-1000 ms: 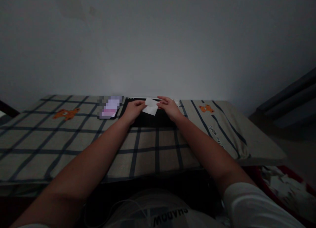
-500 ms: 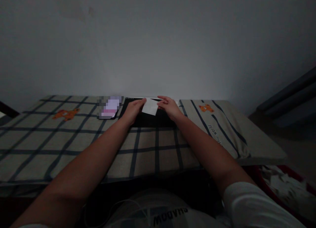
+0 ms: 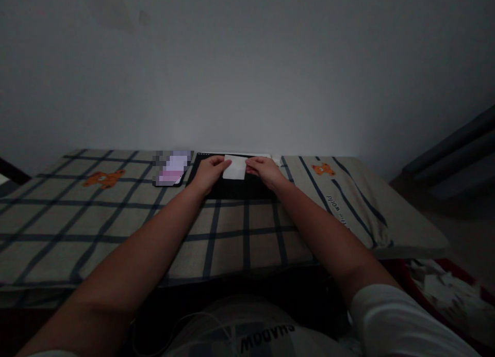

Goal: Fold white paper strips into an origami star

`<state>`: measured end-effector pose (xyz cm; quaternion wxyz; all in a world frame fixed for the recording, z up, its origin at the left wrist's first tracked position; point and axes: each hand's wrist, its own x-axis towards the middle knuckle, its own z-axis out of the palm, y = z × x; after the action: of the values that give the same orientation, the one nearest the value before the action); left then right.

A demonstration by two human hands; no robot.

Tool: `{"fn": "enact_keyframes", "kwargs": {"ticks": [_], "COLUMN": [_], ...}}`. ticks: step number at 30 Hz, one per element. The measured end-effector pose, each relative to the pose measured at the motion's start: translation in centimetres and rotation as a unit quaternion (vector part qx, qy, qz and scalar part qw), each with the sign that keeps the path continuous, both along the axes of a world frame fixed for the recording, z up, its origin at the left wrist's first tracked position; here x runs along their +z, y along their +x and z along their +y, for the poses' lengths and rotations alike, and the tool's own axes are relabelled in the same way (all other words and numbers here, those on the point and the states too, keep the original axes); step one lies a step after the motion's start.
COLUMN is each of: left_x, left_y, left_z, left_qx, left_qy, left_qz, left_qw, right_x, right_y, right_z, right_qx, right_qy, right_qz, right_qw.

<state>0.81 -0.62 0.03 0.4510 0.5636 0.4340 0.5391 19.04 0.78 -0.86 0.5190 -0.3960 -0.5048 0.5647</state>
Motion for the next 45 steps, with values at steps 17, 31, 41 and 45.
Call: {"fn": "enact_keyframes", "kwargs": {"ticks": [17, 31, 41, 45], "left_x": [-0.4, -0.1, -0.1, -0.2], "left_y": [-0.1, -0.1, 0.0, 0.1], "left_z": [0.0, 0.1, -0.4, -0.4], "left_qx": [-0.046, -0.014, -0.058, -0.056], "left_qy": [0.0, 0.005, 0.003, 0.0], "left_qz": [0.129, 0.086, 0.124, 0.154], "left_qw": [0.991, 0.996, 0.991, 0.986], "right_x": [0.5, -0.2, 0.1, 0.2], "right_y": [0.3, 0.5, 0.3, 0.1], "right_z": [-0.3, 0.2, -0.2, -0.2], "right_qx": [-0.082, -0.041, 0.008, 0.023], "right_qy": [0.163, 0.122, 0.16, 0.151], "right_qz": [-0.238, -0.165, -0.192, -0.205], "right_qw": [0.954, 0.978, 0.968, 0.967]}}
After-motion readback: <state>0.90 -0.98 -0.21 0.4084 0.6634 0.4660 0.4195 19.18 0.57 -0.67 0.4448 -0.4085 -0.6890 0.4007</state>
